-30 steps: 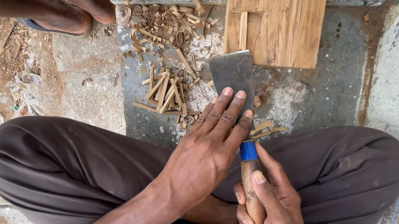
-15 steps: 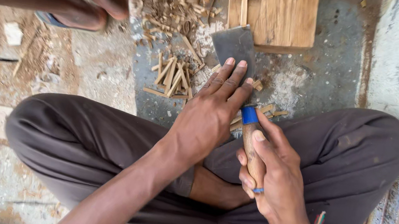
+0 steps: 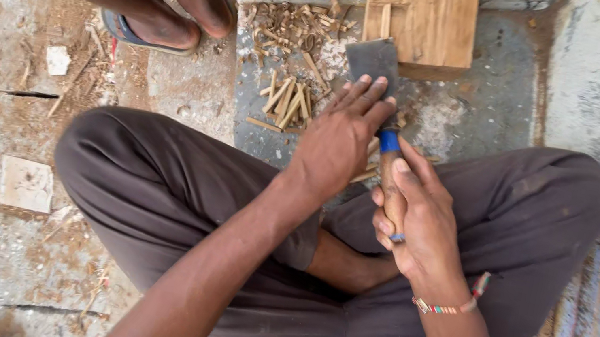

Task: The person shaves small wooden sticks using a hand scraper while sitting on the ground next to a wooden block. They pick up individual sticks, shave layers off them with the scraper, and set them aside on the ground.

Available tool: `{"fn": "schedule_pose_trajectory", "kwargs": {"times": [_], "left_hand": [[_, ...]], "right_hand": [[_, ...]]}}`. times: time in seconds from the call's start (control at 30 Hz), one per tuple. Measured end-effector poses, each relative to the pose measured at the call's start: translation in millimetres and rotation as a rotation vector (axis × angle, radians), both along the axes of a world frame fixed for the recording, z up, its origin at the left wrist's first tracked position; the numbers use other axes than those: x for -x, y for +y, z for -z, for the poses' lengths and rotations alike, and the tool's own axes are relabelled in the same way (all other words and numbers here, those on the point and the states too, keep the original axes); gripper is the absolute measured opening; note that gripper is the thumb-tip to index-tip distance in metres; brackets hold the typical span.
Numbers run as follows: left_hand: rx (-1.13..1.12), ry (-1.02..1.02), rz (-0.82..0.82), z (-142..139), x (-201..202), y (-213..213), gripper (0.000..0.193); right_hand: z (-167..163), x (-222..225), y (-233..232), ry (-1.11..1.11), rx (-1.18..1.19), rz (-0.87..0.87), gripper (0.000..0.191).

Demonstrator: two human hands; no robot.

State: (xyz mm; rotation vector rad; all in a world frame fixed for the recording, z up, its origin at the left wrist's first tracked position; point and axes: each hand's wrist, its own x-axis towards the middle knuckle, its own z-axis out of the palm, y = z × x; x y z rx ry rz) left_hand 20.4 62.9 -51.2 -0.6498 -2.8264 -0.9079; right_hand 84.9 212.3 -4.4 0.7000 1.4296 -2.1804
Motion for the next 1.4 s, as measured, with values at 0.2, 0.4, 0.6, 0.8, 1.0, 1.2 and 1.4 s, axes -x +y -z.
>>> {"fn": "schedule_pose_trajectory", "kwargs": {"times": [0.2, 0.4, 0.6, 0.8, 1.0, 1.2, 1.4], "left_hand": [[0.021, -0.08, -0.012, 10, -5, -1, 0.054], [0.029, 0.017, -0.015, 24, 41, -7, 0.046], [-0.046, -0.001, 0.031, -3, 61, -18, 0.038], [-0.073, 0.133, -0.04, 0, -10, 0, 0.045], [-0.05, 0.003, 0.0, -19, -51, 7, 0.055], [-0.037, 0.01, -0.019, -10, -40, 4, 0.05], [-0.006, 0.009, -0.007, -3, -22, -2, 0.048]], "right_hand": [[3, 3, -5, -0.084, -0.095, 0.023, 0.053], [-4, 44, -13, 0.005, -0.036, -0.034, 0.05], [-19, 56, -22, -0.005, -0.051, -0.014, 0.052], [-10, -12, 4, 0.109, -0.141, -0.002, 0.052], [-19, -49, 7, 0.047, -0.124, 0.021, 0.054], [-12, -39, 1, 0.057, -0.068, 0.025, 0.054], [-5, -21, -2, 0.029, -0.046, 0.027, 0.053]]}}
